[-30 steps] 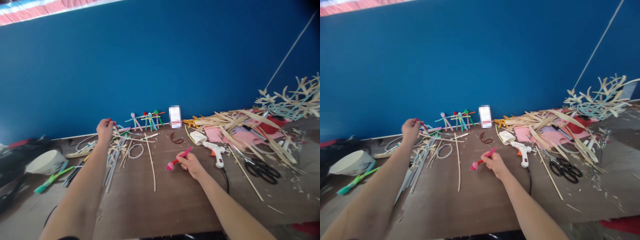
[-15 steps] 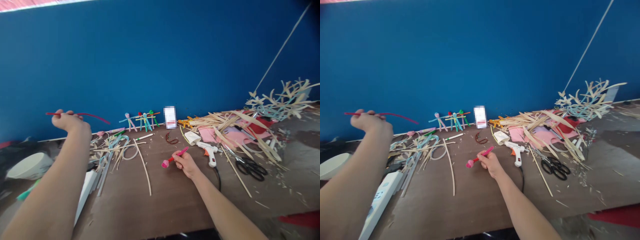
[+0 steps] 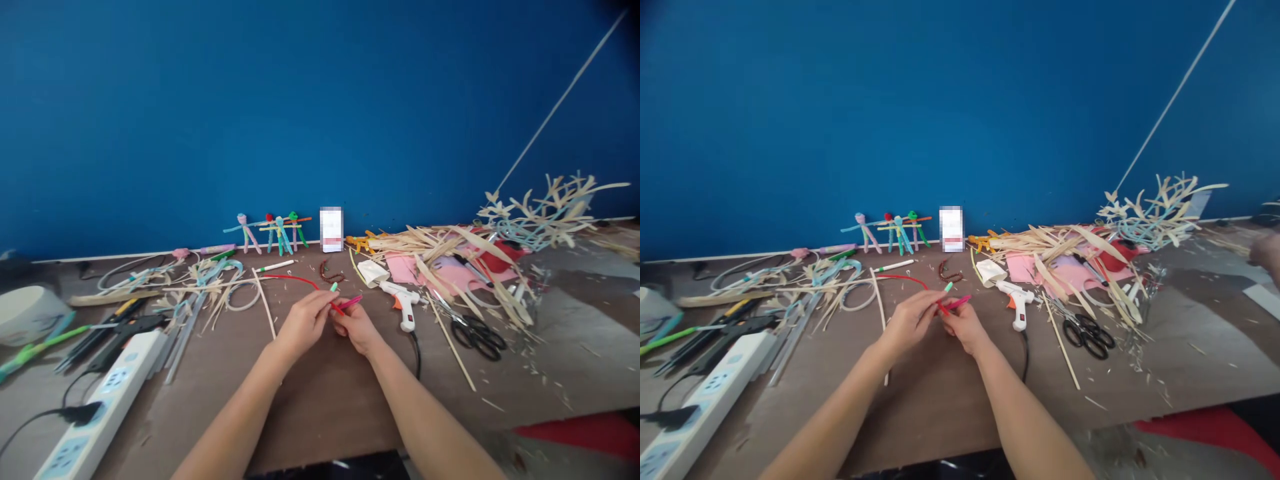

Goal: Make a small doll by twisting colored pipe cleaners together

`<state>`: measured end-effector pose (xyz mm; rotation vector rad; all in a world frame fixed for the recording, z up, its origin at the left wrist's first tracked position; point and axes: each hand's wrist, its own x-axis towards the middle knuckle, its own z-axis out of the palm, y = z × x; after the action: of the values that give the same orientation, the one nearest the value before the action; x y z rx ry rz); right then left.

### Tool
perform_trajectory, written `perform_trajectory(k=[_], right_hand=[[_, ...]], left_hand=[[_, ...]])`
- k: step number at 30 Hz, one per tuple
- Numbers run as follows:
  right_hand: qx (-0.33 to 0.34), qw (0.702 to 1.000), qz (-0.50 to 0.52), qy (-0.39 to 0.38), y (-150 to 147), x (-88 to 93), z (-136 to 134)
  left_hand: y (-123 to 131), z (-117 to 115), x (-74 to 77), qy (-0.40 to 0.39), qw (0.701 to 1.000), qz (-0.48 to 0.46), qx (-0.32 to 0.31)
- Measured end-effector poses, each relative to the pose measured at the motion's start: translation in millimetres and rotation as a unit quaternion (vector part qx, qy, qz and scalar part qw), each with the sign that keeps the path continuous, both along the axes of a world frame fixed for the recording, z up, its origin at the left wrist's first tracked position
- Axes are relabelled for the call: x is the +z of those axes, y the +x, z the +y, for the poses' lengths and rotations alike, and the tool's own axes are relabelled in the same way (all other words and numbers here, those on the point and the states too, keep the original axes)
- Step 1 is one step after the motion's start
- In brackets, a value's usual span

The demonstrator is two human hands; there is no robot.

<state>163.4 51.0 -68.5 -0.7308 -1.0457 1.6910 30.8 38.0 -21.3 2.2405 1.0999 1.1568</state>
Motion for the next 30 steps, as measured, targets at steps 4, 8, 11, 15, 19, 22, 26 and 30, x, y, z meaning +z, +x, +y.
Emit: perform_trajectory(k=[4,8,11,15,19,22,26,30], right_hand=[[0.008,0.999,0.006,-0.031,0.3,-0.4,0.3],[0.03,0.999,-0.022,-0.023,1.8,-1.0,-1.2],[0.028,0.997,-0.068,0.007,3.4,-2.1,-1.2],[-0.004,0.998,-0.062,-0.002,5.2,-1.6,0.5],[-0.044,0.999,-0.015,0.001,5.5,2.6,1.2],[-0.054,0.998,0.011,0.021,6.4,5.5,1.2],[-0.054,0.997,0.036,0.029,8.9,6.6,1.6],[-0.037,0.998,0.018,0.055,9.3,6.4,0.0]], left_hand=[[-4.7,-5.2,-3.4,-0.116,0.988,-0.097,0.008],[-8.9,-11.5,-10.4,-0.129,0.985,-0.112,-0.013],[-8.9,-16.0,-16.9,-0.082,0.993,-0.081,-0.033],[-8.8,-16.9,-24.8,0.011,0.982,-0.168,0.087],[-13.8,-5.8,-34.1,0.012,0.902,-0.356,0.244],[-17.1,3.4,-38.7,-0.07,0.852,-0.439,0.277],[-15.4,6.4,-36.3,-0.171,0.799,-0.511,0.267],[-13.4,2.8,-30.0,-0.44,0.759,-0.475,0.062]])
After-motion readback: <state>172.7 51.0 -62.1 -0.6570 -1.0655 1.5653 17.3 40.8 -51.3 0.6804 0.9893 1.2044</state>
